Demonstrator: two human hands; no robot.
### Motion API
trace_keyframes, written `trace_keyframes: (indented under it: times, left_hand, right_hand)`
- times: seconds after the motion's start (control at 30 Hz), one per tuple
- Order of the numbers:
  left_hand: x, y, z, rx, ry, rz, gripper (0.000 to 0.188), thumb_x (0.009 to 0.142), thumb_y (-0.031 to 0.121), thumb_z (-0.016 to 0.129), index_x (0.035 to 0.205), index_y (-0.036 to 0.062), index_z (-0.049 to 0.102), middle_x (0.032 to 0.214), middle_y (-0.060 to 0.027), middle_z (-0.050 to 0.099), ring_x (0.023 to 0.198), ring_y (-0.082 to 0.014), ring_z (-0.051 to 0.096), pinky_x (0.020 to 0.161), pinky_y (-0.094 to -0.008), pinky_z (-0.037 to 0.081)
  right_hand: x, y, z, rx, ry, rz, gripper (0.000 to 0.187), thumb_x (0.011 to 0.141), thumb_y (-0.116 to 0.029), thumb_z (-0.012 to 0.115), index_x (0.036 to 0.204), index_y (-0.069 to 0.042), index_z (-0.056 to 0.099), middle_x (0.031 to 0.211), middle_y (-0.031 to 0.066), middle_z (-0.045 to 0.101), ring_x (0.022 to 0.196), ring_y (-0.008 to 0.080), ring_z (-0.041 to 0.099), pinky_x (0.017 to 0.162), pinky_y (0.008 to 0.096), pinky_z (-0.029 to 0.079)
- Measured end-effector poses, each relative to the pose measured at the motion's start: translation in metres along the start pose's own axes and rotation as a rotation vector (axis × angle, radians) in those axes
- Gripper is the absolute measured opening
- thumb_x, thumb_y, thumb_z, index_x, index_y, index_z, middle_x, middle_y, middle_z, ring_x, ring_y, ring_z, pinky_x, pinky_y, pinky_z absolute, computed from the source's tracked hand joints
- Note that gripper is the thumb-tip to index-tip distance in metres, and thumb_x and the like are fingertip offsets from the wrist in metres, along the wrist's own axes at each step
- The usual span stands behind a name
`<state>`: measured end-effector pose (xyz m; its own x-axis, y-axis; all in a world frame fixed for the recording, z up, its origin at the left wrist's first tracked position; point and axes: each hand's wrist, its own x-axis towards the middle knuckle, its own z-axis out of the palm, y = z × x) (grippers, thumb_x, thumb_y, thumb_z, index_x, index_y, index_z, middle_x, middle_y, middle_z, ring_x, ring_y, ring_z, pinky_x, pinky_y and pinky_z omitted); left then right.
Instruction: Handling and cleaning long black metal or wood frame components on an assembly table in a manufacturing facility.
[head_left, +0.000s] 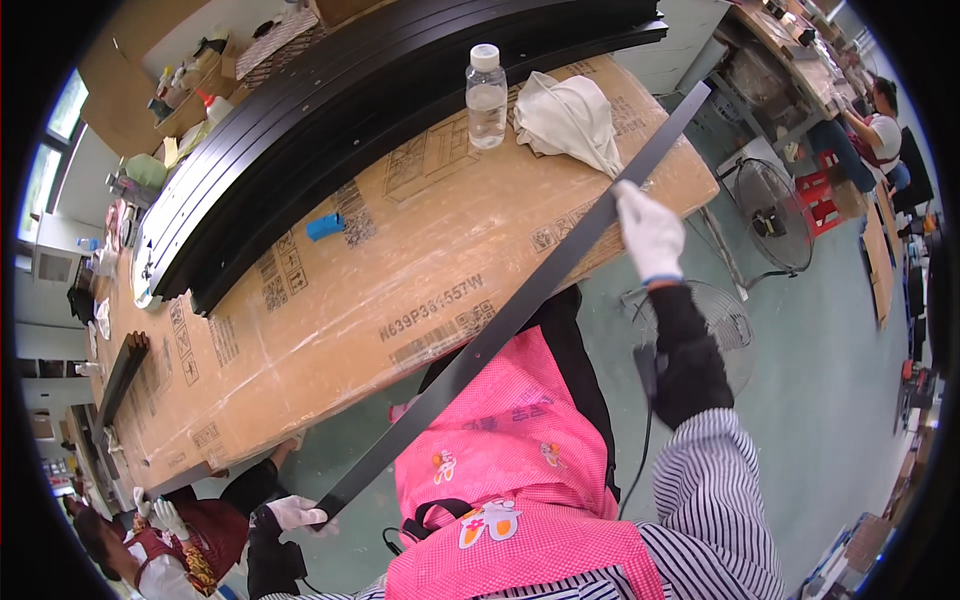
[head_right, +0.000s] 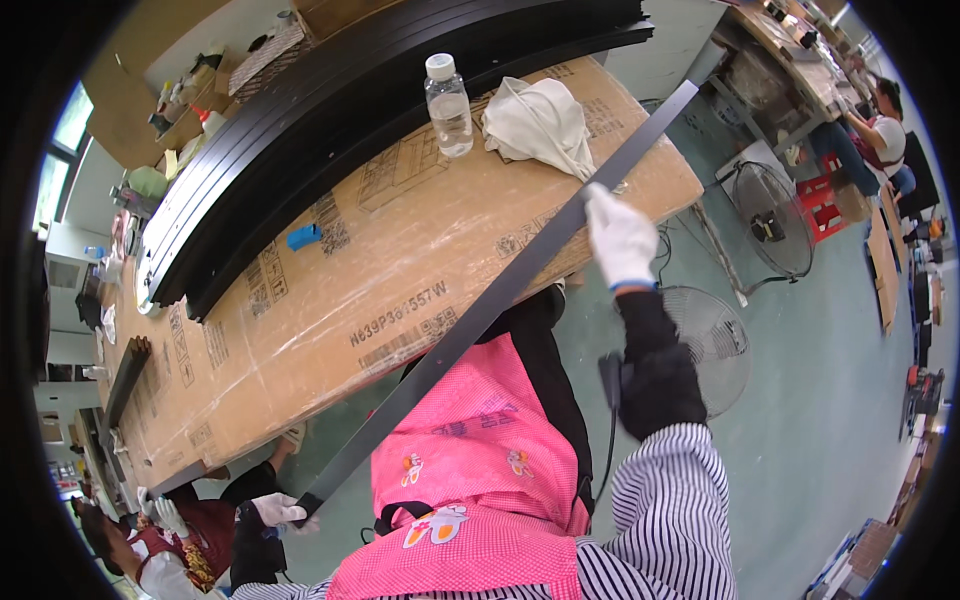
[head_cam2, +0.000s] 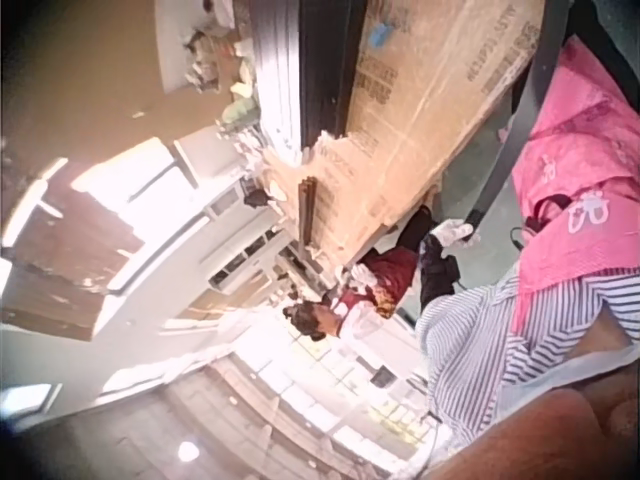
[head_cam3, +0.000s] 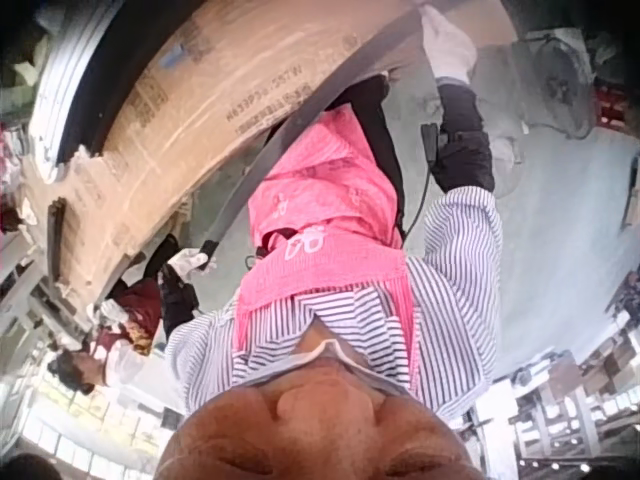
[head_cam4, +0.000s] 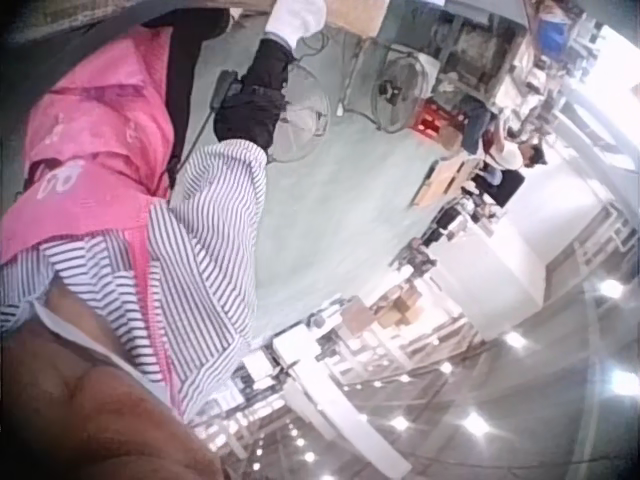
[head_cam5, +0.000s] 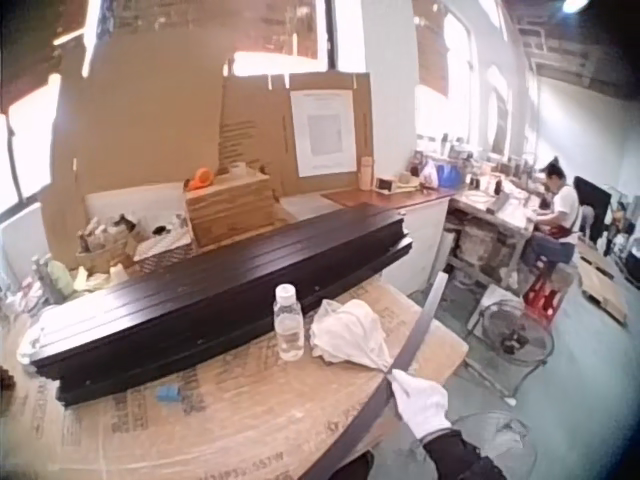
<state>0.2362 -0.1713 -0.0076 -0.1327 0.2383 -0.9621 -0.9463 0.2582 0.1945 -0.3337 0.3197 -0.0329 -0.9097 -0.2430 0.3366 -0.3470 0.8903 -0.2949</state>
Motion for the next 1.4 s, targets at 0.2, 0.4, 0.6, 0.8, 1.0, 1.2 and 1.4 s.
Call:
trace_keyframes:
  times: [0.2,0.4,0.6,0.8,1.0,1.2,1.4]
  left_hand:
    - [-0.007,0.176,0.055,0.601,0.644,0.343,0.070,0.077,0.050,0.077,0.128,0.0030,0.064,0.122,-0.0171,0.069,0.119,-0.0297,0.064,0.100,-0.0397,0.050]
    - [0.095,0.287,0.134,0.843,1.135,0.603,0.061,0.080,0.042,0.078,0.125,0.0086,0.054,0.104,-0.0154,0.067,0.095,-0.0338,0.068,0.077,-0.0469,0.055]
    - [0.079,0.252,0.126,0.767,1.118,0.656,0.046,0.084,0.035,0.073,0.119,0.0103,0.058,0.103,-0.0120,0.069,0.091,-0.0341,0.070,0.074,-0.0447,0.057]
    - [0.052,0.118,0.098,0.836,1.213,0.561,0.049,0.075,0.027,0.081,0.114,0.0089,0.059,0.095,-0.0116,0.068,0.083,-0.0351,0.069,0.070,-0.0447,0.056]
    - [0.065,0.147,0.117,0.694,1.306,0.623,0.060,0.073,0.023,0.079,0.127,0.0123,0.057,0.089,-0.0106,0.068,0.077,-0.0350,0.069,0.067,-0.0451,0.056]
    - [0.054,0.143,0.111,0.782,1.198,0.570,0.063,0.069,0.019,0.078,0.129,0.0180,0.059,0.085,-0.0113,0.066,0.074,-0.0337,0.068,0.064,-0.0445,0.055]
    - [0.042,0.100,0.093,0.805,1.196,0.555,0.067,0.066,0.016,0.080,0.129,0.0164,0.059,0.085,-0.0122,0.066,0.075,-0.0345,0.068,0.065,-0.0450,0.055]
  right_hand:
    - [0.019,0.028,0.016,-0.016,0.081,0.121,0.031,0.097,-0.037,0.061,0.121,-0.020,0.072,0.105,0.0112,0.073,0.093,0.0333,0.070,0.080,0.0413,0.056]
    - [0.007,0.000,0.011,0.152,0.096,0.185,0.032,0.101,-0.037,0.053,0.117,-0.018,0.071,0.098,0.0148,0.073,0.089,0.0348,0.070,0.077,0.0425,0.055]
    - [-0.136,-0.139,-0.029,0.289,-0.348,-0.568,0.013,0.088,-0.019,0.060,0.101,-0.017,0.062,0.069,0.0057,0.053,0.066,0.0237,0.062,0.054,0.0400,0.050]
    - [-0.039,-0.036,-0.012,0.034,-0.049,-0.223,0.021,0.089,-0.017,0.060,0.108,-0.018,0.070,0.079,0.0096,0.060,0.074,0.0284,0.063,0.065,0.0436,0.052]
    - [-0.031,-0.047,-0.010,0.019,0.027,-0.207,0.010,0.089,-0.015,0.061,0.095,-0.014,0.069,0.084,0.0111,0.063,0.078,0.0283,0.064,0.064,0.0420,0.053]
    - [-0.094,-0.111,-0.019,0.338,-0.210,-0.567,0.006,0.088,-0.018,0.057,0.089,-0.016,0.063,0.075,0.0074,0.054,0.074,0.0237,0.062,0.059,0.0407,0.050]
    - [0.044,0.061,-0.006,0.072,0.162,0.112,0.025,0.097,-0.023,0.052,0.106,-0.012,0.073,0.093,0.0148,0.065,0.086,0.0354,0.064,0.078,0.0451,0.051]
